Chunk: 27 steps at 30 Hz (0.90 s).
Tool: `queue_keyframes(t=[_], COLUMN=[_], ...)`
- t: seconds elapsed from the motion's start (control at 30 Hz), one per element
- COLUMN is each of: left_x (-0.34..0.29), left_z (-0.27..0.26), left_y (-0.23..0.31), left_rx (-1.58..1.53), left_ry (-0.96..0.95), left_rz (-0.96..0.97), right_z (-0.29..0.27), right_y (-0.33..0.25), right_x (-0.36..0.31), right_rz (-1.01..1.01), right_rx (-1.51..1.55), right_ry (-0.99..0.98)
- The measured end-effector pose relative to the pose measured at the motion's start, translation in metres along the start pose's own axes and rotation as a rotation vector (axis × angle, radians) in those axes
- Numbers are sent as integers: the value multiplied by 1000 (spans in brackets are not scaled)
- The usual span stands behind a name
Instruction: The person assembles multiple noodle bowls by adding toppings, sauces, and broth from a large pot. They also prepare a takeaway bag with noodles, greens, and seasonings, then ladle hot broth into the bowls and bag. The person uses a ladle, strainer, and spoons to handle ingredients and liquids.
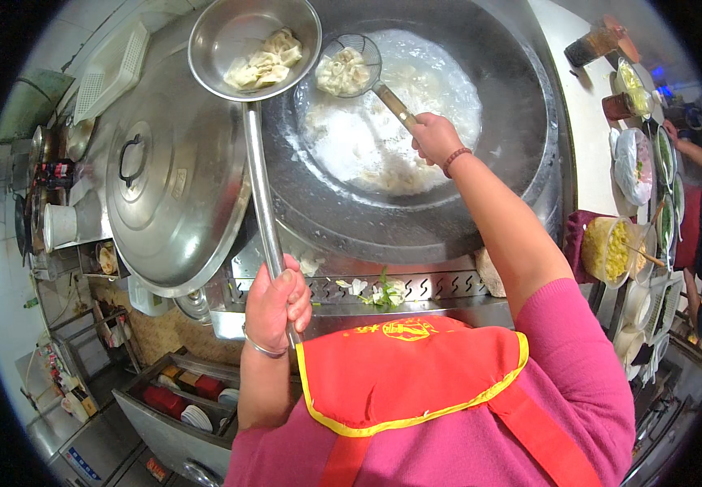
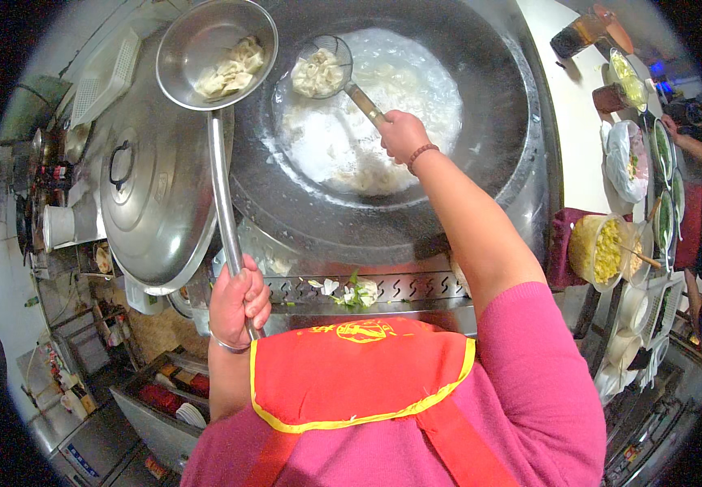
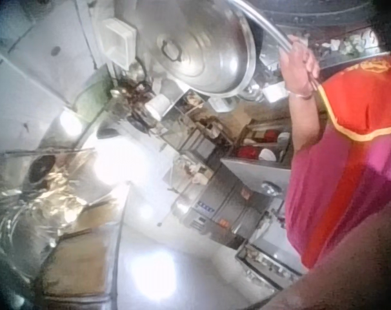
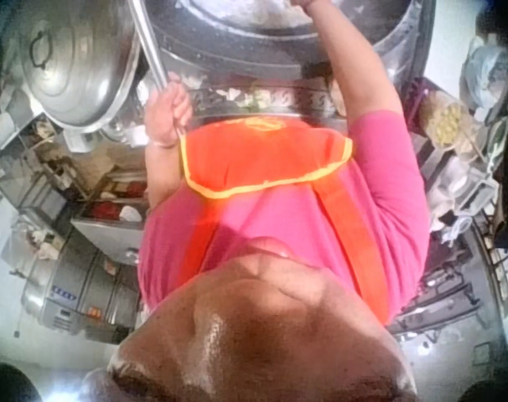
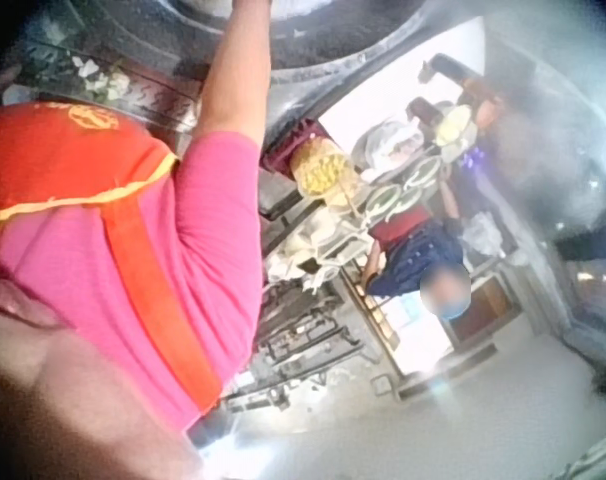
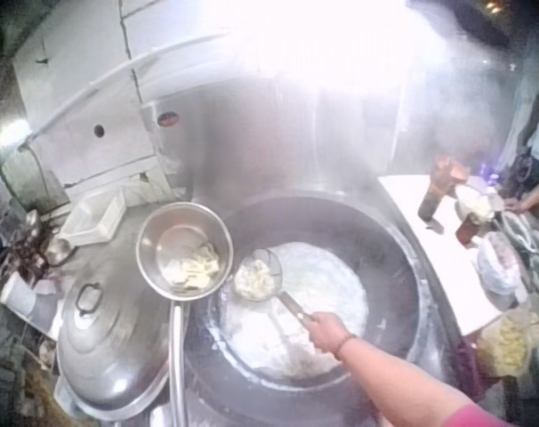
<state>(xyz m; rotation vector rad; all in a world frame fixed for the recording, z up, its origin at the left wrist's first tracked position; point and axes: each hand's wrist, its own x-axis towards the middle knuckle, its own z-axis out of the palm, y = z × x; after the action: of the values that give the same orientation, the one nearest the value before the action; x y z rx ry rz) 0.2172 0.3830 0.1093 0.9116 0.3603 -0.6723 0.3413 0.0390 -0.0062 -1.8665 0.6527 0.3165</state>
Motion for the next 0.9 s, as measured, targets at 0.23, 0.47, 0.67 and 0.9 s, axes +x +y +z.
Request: queue_keyframes(t=[0.23,0.47,0.67,0.9], left_x=[-1,2,6,21], left_z=[0,1,1,5], left_y=[-4,-9,-12,-17], left_rx=[4,-9,-4,147], left_ry=[-12,-26,2,82], left_rz=[-45,-79,-119,-179], right_z=[-17,-21,-29,-41], right_y=[5,4,13,-2], right_x=[-17,-25,-32,-67], right_rz=[150,179,271,183], right_rx=[24,-47,285,236], right_ry=[-24,44,-76,62])
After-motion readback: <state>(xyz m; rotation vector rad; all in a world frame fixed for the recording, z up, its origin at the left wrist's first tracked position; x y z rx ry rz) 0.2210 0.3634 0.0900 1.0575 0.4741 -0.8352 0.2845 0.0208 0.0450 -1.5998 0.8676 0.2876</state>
